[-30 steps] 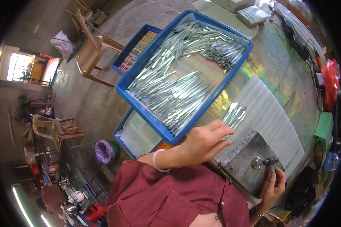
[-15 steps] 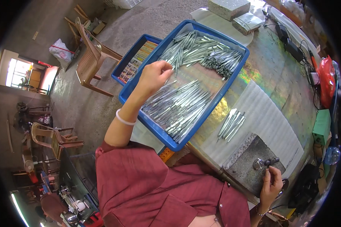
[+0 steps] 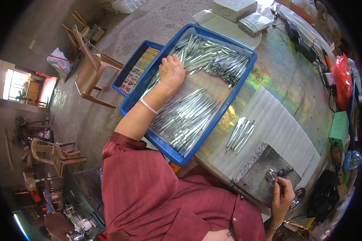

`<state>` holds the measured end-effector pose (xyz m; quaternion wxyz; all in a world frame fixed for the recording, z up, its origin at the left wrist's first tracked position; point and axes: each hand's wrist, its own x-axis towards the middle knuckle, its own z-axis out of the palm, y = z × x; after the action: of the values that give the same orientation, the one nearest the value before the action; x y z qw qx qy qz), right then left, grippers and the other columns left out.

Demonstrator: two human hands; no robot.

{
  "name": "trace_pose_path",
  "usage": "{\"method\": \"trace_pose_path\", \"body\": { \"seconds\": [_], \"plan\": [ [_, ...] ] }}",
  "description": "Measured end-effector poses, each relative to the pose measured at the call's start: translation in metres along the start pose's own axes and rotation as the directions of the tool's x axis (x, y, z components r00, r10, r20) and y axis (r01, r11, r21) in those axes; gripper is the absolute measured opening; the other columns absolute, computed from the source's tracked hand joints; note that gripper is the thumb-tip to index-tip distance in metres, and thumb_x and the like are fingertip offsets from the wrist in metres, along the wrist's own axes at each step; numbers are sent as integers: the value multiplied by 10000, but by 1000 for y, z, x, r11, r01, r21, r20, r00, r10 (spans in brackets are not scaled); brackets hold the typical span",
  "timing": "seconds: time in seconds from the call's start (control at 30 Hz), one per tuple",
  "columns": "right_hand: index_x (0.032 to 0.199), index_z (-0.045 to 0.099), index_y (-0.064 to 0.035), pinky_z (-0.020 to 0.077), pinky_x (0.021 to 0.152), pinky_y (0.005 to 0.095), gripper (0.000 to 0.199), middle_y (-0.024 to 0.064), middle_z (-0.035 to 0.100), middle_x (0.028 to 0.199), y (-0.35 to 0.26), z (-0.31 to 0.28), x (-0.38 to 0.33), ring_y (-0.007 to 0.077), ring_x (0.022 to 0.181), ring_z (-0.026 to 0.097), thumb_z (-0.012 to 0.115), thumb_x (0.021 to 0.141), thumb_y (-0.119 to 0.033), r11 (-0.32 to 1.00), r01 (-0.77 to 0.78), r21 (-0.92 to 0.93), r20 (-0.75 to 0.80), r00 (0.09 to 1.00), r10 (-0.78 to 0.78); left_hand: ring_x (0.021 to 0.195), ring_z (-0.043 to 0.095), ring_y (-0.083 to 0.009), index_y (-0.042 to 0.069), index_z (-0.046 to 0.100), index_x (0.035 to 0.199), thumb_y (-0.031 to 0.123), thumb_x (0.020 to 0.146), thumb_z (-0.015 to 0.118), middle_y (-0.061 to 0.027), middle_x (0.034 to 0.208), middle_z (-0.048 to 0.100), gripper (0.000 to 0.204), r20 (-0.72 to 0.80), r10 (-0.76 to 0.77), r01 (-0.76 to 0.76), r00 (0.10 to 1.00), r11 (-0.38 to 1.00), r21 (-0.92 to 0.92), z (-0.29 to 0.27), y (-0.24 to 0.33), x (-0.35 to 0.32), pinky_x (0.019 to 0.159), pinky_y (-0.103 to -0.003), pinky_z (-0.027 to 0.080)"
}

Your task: The recorder uses a hammer and a stamp tool to mark or shape thin metal strips on a metal block.

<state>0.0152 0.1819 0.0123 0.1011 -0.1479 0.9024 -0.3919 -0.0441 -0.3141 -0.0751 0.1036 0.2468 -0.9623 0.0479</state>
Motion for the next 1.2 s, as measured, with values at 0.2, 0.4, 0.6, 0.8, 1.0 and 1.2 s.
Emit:
{"method": "trace_pose_path", "body": {
  "seconds": [0.2, 0.4, 0.6, 0.8, 1.0, 1.2],
  "plan": [
    [962, 578, 31, 451, 615, 271, 151, 124, 580, 850, 4, -5, 1, 197, 693, 573, 577, 812, 23, 998, 14, -54, 48, 999, -12, 1019, 514, -357, -86, 487, 1079, 182, 763, 626, -233, 1073, 507, 437, 119, -5, 2, 993, 1000, 20, -3, 2, 9, 840, -426, 484],
    [994, 579, 29, 477, 617, 296, 191, 144, 596, 883, 11, -2, -3, 223, 683, 602, 597, 804, 13, 999, 25, -23, 48, 999, -24, 1030, 532, -361, -87, 516, 1069, 112, 819, 526, -234, 1087, 521, 319, 164, -47, 15, 985, 981, 194, 9, -1, 31, 836, -431, 500],
    [1014, 578, 25, 484, 633, 313, 218, 154, 603, 885, 16, -6, -8, 258, 720, 622, 605, 800, 1, 999, 39, 13, 62, 997, -40, 979, 587, -320, -38, 521, 1081, 123, 897, 451, -186, 1053, 569, 254, 138, -37, -7, 990, 953, 303, 11, 3, 39, 788, -410, 525],
    [1010, 578, 27, 485, 641, 326, 228, 164, 597, 892, 18, -13, -10, 282, 722, 616, 614, 785, 10, 1000, -12, -25, 78, 997, 14, 916, 622, -357, -36, 500, 1072, 137, 909, 425, -223, 1020, 592, 249, 149, -29, -7, 988, 972, 234, 11, -9, 36, 763, -433, 531],
    [1006, 563, 27, 468, 620, 272, 197, 117, 569, 853, 21, -12, -9, 187, 675, 584, 591, 812, 22, 997, 56, -61, 74, 996, -51, 834, 637, -373, -9, 456, 999, 99, 906, 406, -227, 941, 585, 151, 132, 116, -146, 984, 959, 243, -5, -21, 27, 712, -440, 533],
    [1006, 564, 26, 465, 624, 276, 202, 117, 564, 852, 18, -12, -7, 196, 673, 578, 593, 806, 26, 992, 88, -95, 89, 993, -80, 769, 641, -380, -10, 436, 992, 84, 898, 412, -230, 917, 578, 135, 102, 213, -232, 972, 942, 244, -24, -39, 10, 663, -440, 536]
  ]
}}
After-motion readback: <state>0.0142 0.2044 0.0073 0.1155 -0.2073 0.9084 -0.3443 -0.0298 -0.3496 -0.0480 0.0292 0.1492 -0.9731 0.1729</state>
